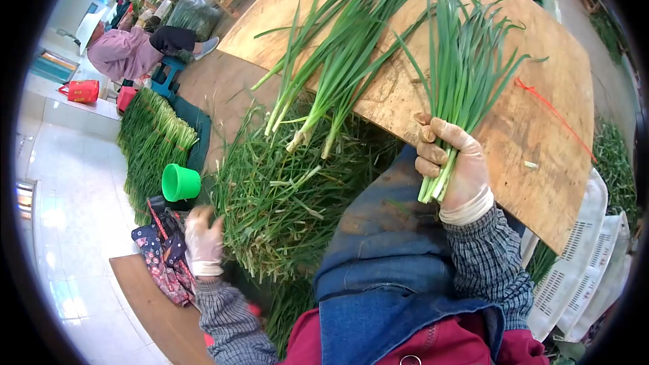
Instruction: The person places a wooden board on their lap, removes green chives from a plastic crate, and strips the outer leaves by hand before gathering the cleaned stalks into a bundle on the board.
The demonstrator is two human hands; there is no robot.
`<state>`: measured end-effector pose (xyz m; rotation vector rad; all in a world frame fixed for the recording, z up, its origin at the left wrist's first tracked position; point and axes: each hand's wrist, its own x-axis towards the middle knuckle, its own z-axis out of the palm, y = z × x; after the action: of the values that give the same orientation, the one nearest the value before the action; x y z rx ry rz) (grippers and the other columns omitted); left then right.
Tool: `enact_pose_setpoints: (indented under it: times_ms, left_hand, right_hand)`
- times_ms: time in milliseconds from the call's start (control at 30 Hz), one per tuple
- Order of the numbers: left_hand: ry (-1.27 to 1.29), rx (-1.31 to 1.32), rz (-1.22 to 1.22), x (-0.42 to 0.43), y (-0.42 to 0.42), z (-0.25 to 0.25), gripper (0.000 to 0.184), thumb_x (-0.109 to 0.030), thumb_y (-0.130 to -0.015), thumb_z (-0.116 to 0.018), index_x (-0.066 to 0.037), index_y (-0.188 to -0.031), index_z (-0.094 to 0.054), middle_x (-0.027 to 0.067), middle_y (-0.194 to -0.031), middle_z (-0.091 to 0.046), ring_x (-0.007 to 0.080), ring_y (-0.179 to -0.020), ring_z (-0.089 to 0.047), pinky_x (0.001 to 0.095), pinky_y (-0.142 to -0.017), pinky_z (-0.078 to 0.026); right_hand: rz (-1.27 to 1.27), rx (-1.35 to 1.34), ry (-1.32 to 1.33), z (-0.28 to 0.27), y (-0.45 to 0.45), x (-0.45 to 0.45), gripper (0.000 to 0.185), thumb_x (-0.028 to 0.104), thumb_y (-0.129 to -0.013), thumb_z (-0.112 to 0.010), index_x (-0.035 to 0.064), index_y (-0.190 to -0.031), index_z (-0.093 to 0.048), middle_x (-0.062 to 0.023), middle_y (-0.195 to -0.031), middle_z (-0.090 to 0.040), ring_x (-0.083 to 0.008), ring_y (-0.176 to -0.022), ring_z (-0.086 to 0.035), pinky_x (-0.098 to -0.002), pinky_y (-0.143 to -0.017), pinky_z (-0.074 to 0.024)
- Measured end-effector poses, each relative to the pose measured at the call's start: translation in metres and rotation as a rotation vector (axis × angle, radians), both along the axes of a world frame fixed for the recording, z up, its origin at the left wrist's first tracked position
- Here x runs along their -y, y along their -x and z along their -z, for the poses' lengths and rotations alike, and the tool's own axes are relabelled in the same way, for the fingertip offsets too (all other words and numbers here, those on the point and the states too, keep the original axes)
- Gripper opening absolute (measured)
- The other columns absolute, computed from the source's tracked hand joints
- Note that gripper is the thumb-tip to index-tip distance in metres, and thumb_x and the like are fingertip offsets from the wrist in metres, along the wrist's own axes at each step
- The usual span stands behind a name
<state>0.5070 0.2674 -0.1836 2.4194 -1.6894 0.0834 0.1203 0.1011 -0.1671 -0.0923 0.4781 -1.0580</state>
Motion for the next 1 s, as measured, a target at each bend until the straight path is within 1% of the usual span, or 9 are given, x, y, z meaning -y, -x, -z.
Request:
enact_pose_setpoints:
  times_ms: [67, 233, 333, 433, 567, 633, 800, 933, 1000]
  left_hand:
    - [0.272, -0.400, 0.153, 0.053, 0.080, -0.030, 0.020, -0.003, -0.075, -0.063, 0.000, -0.095, -0.061, 0.0161, -0.096, -0.059, 0.0293, -0.089, -0.058, 0.0352, -0.079, -0.046]
    - [0.391, 0.068, 0.536, 0.133, 0.154, -0.025, 0.045, -0.017, -0.068, -0.074, -0.003, -0.105, -0.052, 0.0163, -0.094, -0.055, 0.0306, -0.086, -0.056, 0.0371, -0.068, -0.048]
    - [0.330, 0.273, 0.504, 0.161, 0.155, -0.006, 0.028, -0.007, -0.070, -0.069, -0.003, -0.093, -0.054, 0.0117, -0.085, -0.056, 0.0282, -0.077, -0.056, 0.0360, -0.061, -0.047]
    - [0.408, -0.134, 0.548, 0.157, 0.158, -0.011, 0.015, -0.003, -0.072, -0.066, -0.001, -0.085, -0.058, 0.0089, -0.076, -0.057, 0.0229, -0.067, -0.057, 0.0310, -0.059, -0.046]
    - [0.235, -1.251, 0.128, 0.136, 0.192, -0.053, 0.010, 0.000, -0.077, -0.064, 0.003, -0.087, -0.062, 0.0021, -0.074, -0.060, 0.0079, -0.065, -0.053, 0.0220, -0.057, -0.042]
    - [0.240, -1.324, 0.097, 0.129, 0.210, -0.063, 0.007, 0.001, -0.076, -0.064, 0.002, -0.083, -0.062, 0.0003, -0.069, -0.058, 0.0040, -0.057, -0.047, 0.0161, -0.051, -0.035]
    - [0.395, -0.835, 0.460, 0.126, 0.222, -0.035, 0.008, 0.003, -0.074, -0.064, 0.001, -0.077, -0.057, 0.0089, -0.067, -0.058, 0.0166, -0.058, -0.057, 0.0275, -0.053, -0.044]
    - [0.460, -0.664, 0.455, 0.114, 0.222, -0.035, 0.006, 0.001, -0.077, -0.062, 0.001, -0.080, -0.057, 0.0082, -0.068, -0.057, 0.0175, -0.057, -0.057, 0.0279, -0.050, -0.044]
    - [0.591, -0.971, 0.318, 0.099, 0.222, -0.040, 0.002, -0.003, -0.083, -0.058, -0.001, -0.082, -0.057, 0.0043, -0.067, -0.056, 0.0117, -0.051, -0.051, 0.0228, -0.046, -0.039]
  right_hand:
    - [0.012, -0.016, 0.000, -0.001, 0.000, -0.003, 0.021, 0.006, -0.082, -0.054, -0.0035, -0.101, -0.053, -0.0042, -0.075, -0.050, -0.0098, -0.053, -0.042, -0.0230, -0.046, -0.0344]
    - [-0.012, -0.037, -0.026, 0.000, -0.002, -0.007, 0.020, 0.006, -0.080, -0.057, -0.0019, -0.098, -0.053, -0.0051, -0.074, -0.051, -0.0098, -0.053, -0.043, -0.0234, -0.046, -0.0347]
    - [-0.008, -0.052, -0.062, -0.003, -0.004, -0.010, 0.017, 0.006, -0.080, -0.056, -0.0005, -0.096, -0.053, -0.0052, -0.073, -0.051, -0.0097, -0.052, -0.043, -0.0234, -0.045, -0.0348]
    - [-0.001, -0.048, -0.047, -0.001, -0.005, -0.011, 0.015, 0.006, -0.079, -0.059, -0.0007, -0.092, -0.055, -0.0065, -0.072, -0.055, -0.0098, -0.052, -0.045, -0.0238, -0.044, -0.0363]
    - [0.052, -0.215, -0.040, -0.007, -0.025, -0.010, 0.012, 0.004, -0.077, -0.062, -0.0021, -0.087, -0.058, -0.0063, -0.068, -0.057, -0.0105, -0.047, -0.049, -0.0231, -0.039, -0.0389]
    - [0.002, -0.325, 0.012, -0.007, -0.036, -0.009, 0.012, 0.006, -0.076, -0.066, -0.0024, -0.082, -0.059, -0.0049, -0.061, -0.056, -0.0112, -0.043, -0.049, -0.0233, -0.038, -0.0388]
    - [-0.022, -0.299, -0.012, -0.010, -0.043, -0.005, 0.012, 0.008, -0.076, -0.067, -0.0021, -0.075, -0.061, -0.0040, -0.054, -0.053, -0.0127, -0.041, -0.046, -0.0245, -0.039, -0.0374]
    - [-0.004, -0.272, -0.054, -0.007, -0.043, -0.002, 0.007, 0.004, -0.076, -0.064, -0.0025, -0.075, -0.060, -0.0042, -0.054, -0.052, -0.0122, -0.042, -0.046, -0.0249, -0.041, -0.0381]
    - [0.004, -0.269, -0.059, -0.004, -0.042, -0.001, 0.005, 0.003, -0.078, -0.061, -0.0027, -0.078, -0.061, -0.0028, -0.054, -0.051, -0.0117, -0.044, -0.045, -0.0246, -0.043, -0.0386]
